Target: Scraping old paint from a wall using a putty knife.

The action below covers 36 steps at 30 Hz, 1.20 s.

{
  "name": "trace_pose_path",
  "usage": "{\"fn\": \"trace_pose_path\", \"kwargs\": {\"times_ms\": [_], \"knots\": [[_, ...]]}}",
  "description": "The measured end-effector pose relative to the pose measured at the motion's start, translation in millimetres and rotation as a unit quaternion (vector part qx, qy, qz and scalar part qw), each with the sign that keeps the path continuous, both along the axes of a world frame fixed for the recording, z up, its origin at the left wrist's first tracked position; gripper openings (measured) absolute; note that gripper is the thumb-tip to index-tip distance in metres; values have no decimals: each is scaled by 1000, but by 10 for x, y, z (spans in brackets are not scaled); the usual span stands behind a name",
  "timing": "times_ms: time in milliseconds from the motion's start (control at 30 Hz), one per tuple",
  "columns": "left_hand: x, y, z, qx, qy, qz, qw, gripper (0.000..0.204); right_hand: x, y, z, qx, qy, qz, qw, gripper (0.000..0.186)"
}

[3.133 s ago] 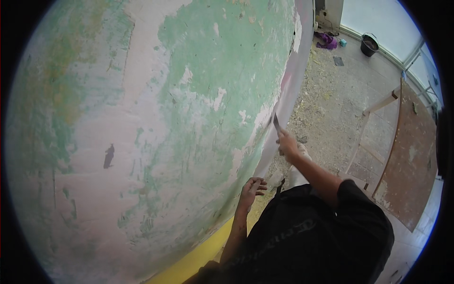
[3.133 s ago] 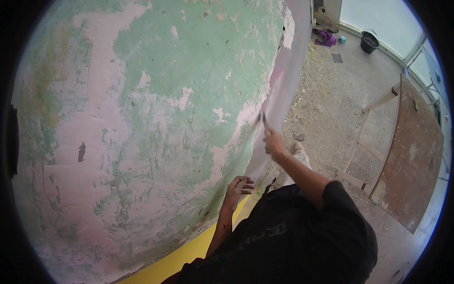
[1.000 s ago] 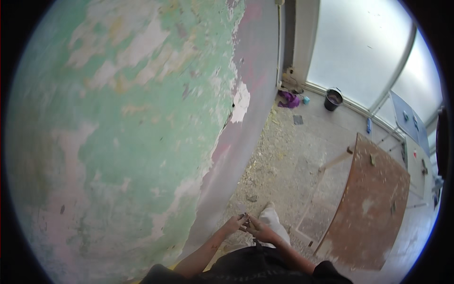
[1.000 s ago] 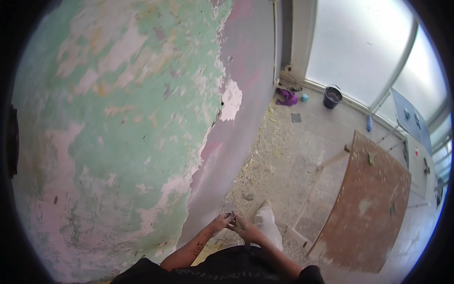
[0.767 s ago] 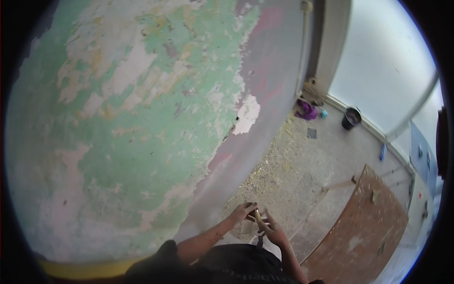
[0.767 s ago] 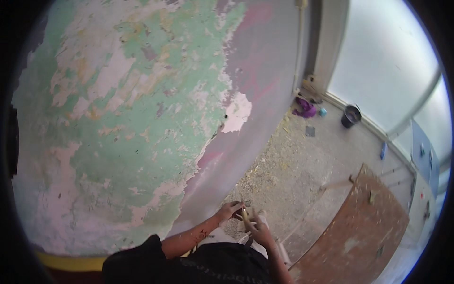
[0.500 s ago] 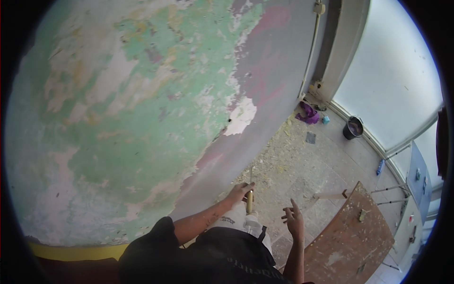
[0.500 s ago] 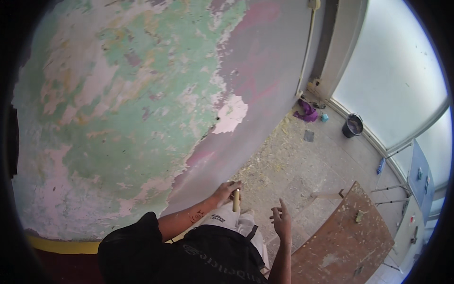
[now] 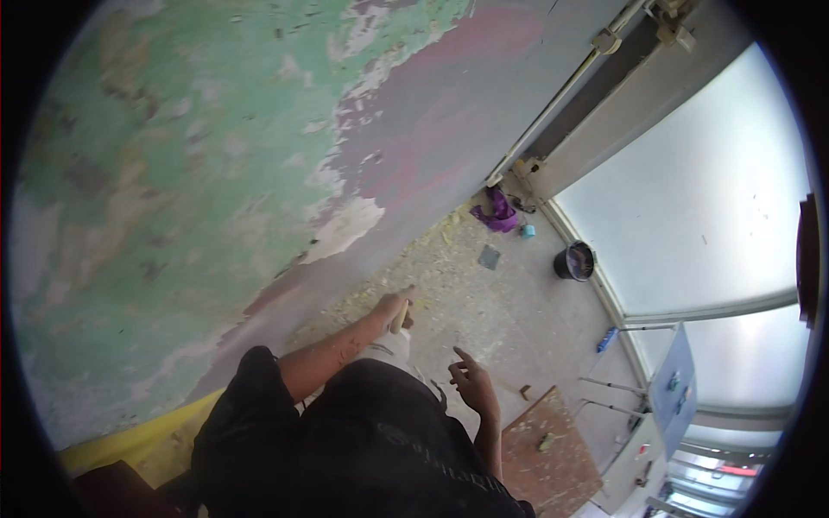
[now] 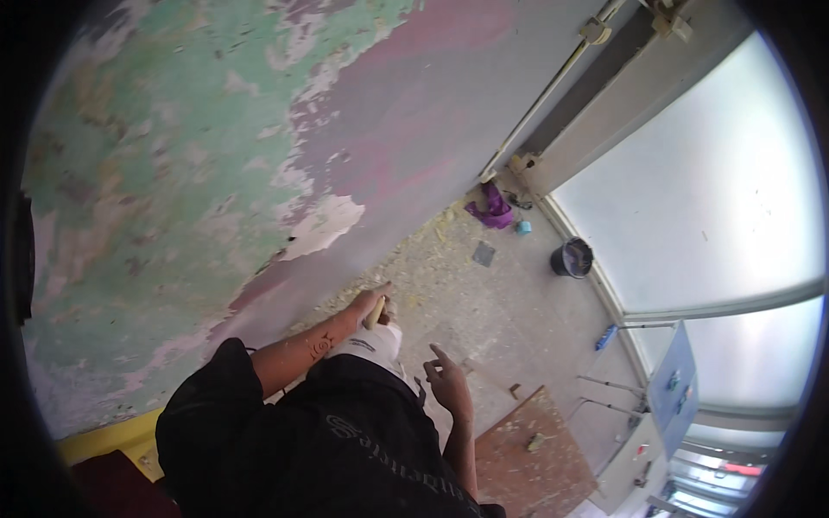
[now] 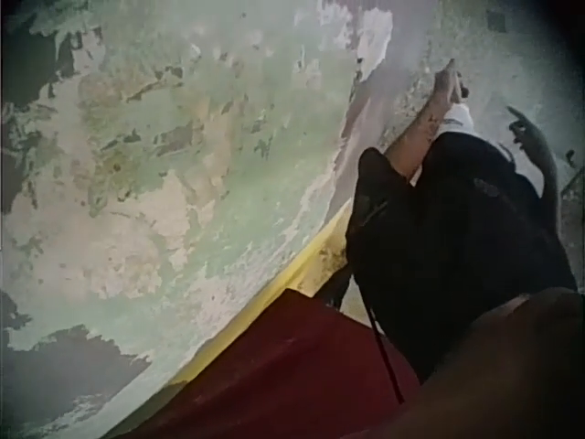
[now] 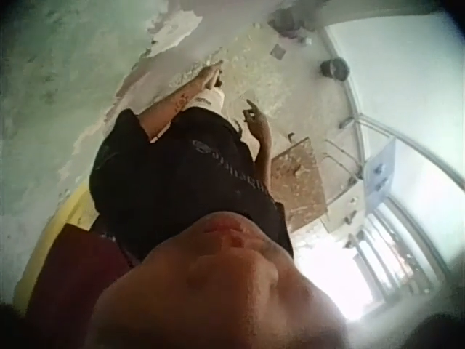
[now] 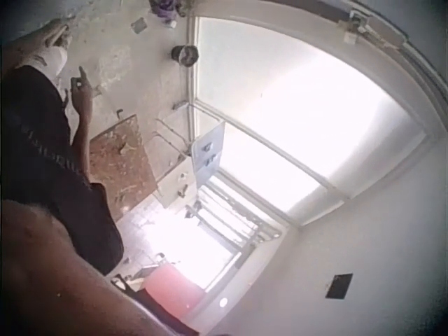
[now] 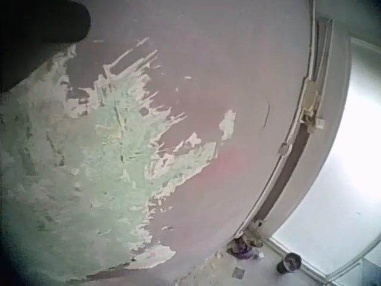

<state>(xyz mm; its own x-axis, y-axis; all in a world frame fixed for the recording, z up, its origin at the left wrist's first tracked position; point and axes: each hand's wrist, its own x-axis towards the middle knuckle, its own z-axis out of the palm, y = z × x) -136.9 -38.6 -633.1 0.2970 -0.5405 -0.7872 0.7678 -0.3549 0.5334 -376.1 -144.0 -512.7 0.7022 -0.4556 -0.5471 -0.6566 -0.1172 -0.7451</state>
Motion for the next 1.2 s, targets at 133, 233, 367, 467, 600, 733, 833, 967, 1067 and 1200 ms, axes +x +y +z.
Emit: {"fn": "trace_pose_path", "kwargs": {"times_ms": [133, 233, 367, 467, 600, 733, 833, 967, 1067, 1200], "knots": [[232, -770, 226, -16, 27, 38, 999, 53, 124, -719, 67, 23, 17, 43, 999, 49], [299, -1170, 408, -30, -1, 41, 999, 50, 209, -1254, 64, -30, 48, 72, 996, 49], [358, -1377, 446, -14, -24, 88, 996, 50, 420, -1881, -20, 3, 29, 85, 996, 49], [214, -1348, 414, 12, -14, 171, 985, 50, 589, -2242, -174, 7, 23, 174, 985, 48], [-112, -1417, 460, 5, -53, 328, 943, 52, 818, -2796, -358, -3, -31, 361, 932, 47], [-774, -1408, 666, 11, -45, 471, 881, 52, 984, -3261, -352, 76, 1, 452, 889, 47], [-1277, -1374, 874, -3, -83, 507, 858, 55, 1080, -3558, -546, 78, 15, 489, 868, 49], [-1727, -1285, 1111, 44, -132, 576, 805, 59, 1352, -3502, -358, 43, -12, 551, 834, 48], [-2013, -1173, 1096, 9, -113, 660, 742, 59, 1371, -3192, -142, 39, -44, 574, 817, 49], [-2251, -953, 1105, -18, -109, 692, 713, 55, 1244, -2671, -36, 87, -44, 625, 775, 48]]}}
